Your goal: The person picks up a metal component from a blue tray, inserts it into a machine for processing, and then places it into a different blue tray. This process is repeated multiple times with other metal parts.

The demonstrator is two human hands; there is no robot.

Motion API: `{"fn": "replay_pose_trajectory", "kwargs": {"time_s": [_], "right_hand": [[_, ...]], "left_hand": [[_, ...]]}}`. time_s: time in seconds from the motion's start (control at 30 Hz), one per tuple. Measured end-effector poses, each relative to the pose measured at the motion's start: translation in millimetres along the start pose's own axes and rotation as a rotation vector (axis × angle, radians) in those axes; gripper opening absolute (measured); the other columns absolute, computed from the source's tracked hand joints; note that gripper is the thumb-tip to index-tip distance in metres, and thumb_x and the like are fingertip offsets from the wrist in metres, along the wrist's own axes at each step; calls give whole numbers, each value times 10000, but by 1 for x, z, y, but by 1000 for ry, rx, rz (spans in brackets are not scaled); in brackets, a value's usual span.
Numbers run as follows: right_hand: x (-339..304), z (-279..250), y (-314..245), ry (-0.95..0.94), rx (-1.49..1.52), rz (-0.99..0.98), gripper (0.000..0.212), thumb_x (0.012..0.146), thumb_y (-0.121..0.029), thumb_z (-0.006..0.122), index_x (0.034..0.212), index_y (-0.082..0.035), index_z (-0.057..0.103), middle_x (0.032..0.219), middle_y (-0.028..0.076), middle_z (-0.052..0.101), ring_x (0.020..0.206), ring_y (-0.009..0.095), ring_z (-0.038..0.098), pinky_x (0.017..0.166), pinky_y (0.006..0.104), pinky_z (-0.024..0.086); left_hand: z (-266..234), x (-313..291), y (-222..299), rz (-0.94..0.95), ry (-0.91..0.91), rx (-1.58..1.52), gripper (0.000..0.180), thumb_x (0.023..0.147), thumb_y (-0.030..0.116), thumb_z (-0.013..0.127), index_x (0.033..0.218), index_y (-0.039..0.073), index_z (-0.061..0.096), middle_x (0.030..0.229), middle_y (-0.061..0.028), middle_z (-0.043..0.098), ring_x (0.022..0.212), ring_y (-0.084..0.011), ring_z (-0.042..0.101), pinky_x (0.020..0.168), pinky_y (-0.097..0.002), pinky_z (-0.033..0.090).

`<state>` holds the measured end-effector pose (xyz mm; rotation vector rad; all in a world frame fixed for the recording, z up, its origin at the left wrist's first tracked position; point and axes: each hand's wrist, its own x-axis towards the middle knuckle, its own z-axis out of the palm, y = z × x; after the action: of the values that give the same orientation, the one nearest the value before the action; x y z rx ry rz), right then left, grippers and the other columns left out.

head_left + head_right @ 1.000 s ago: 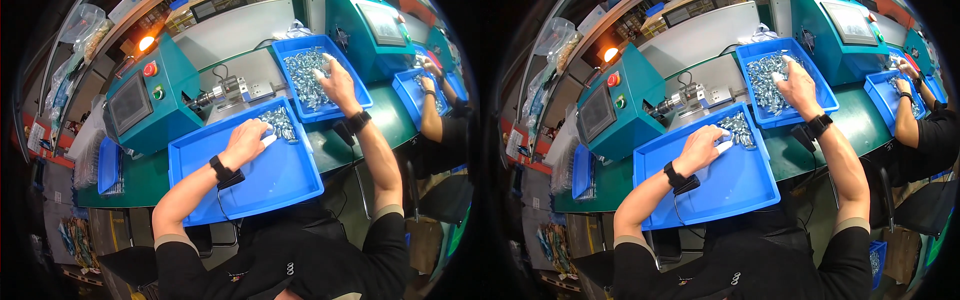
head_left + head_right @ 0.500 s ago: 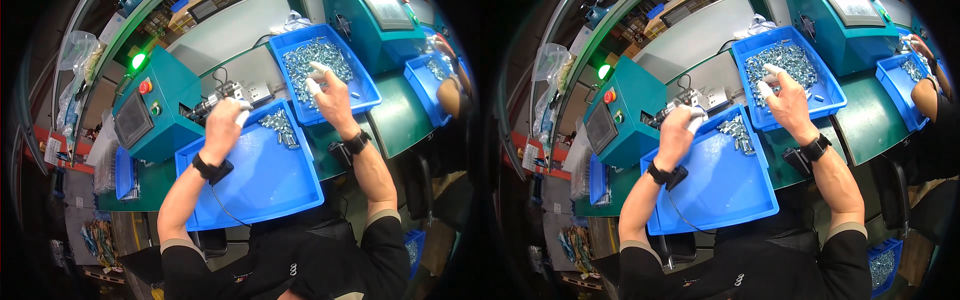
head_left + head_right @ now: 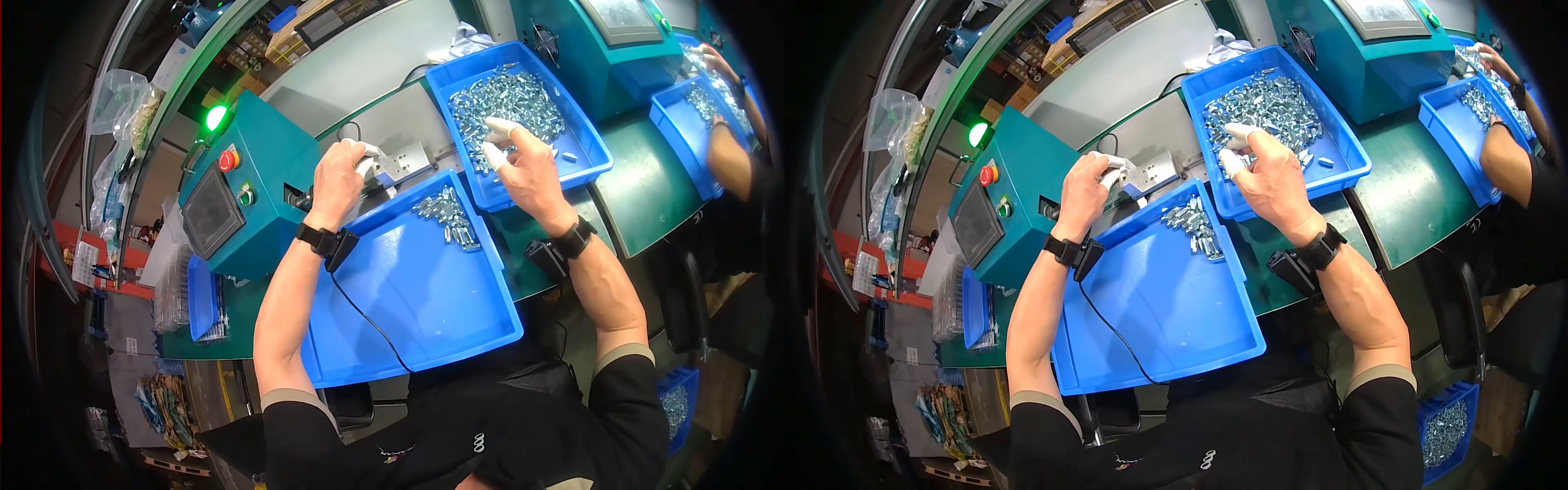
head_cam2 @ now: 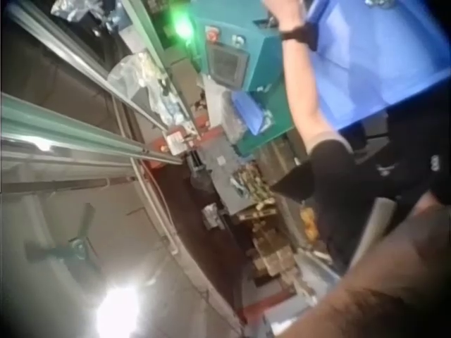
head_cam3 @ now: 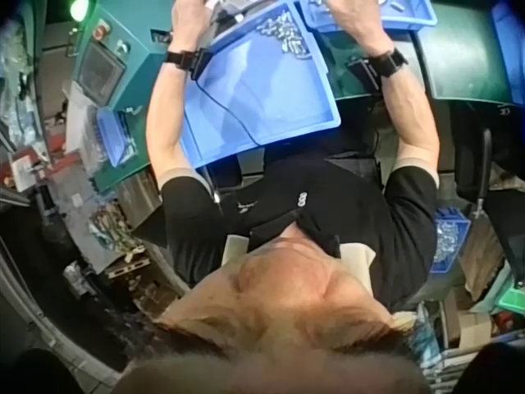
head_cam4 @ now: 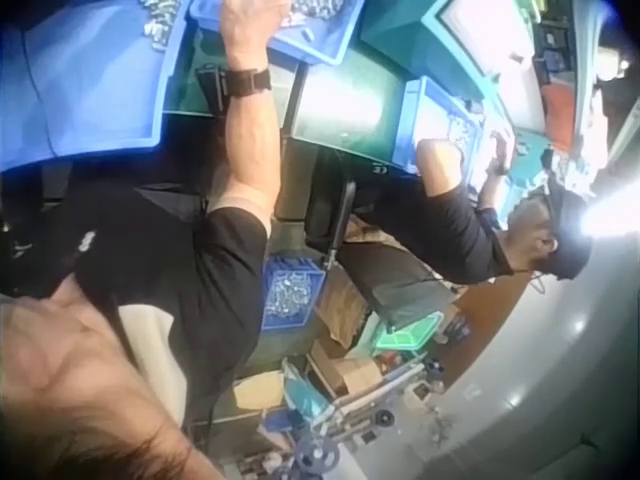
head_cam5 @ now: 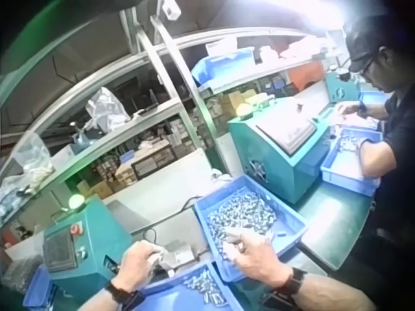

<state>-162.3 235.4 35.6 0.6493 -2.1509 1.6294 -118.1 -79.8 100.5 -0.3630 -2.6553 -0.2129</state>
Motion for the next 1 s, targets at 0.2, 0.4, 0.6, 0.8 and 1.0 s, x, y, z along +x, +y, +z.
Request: {"fn": "replay_pose_trajectory", "kwargs": {"time_s": [0.2, 0.4, 0.6, 0.8, 1.0], "right_hand": [[0, 3, 1, 19, 15, -4, 372, 958, -82, 730, 1323, -24, 688, 1052, 123, 779, 872, 158, 737, 687, 286, 586], [0, 8, 7, 66, -29, -71, 336, 961, -70, 726, 1293, -23, 700, 1046, 115, 777, 858, 155, 736, 681, 289, 587], [-2, 11, 14, 103, -92, -159, 322, 955, -67, 729, 1275, -29, 711, 1034, 112, 774, 835, 161, 737, 666, 287, 579], [-3, 12, 7, 92, -154, -173, 292, 951, -73, 731, 1239, -27, 726, 1029, 113, 772, 829, 176, 741, 653, 284, 567], [-4, 12, 11, 124, -125, -190, 277, 952, -79, 732, 1225, -29, 733, 1030, 113, 772, 775, 169, 718, 634, 282, 550]], "left_hand": [[-2, -1, -4, 36, 1, 11, 170, 854, 24, 695, 992, 102, 757, 888, -98, 639, 921, -317, 637, 792, -448, 527], [2, 2, -12, 154, 43, 60, 135, 856, 31, 704, 973, 84, 744, 864, -89, 616, 897, -308, 626, 788, -429, 514], [8, 0, -16, 145, 59, 79, 148, 840, 22, 692, 966, 88, 734, 863, -92, 620, 912, -306, 633, 798, -437, 524], [4, 0, -20, 59, -23, 17, 139, 852, 13, 676, 960, 83, 728, 890, -93, 620, 927, -307, 629, 801, -437, 520], [6, 0, -13, 163, 47, 63, 170, 860, 0, 661, 984, 85, 739, 911, -90, 626, 943, -311, 630, 804, -438, 521]]}}
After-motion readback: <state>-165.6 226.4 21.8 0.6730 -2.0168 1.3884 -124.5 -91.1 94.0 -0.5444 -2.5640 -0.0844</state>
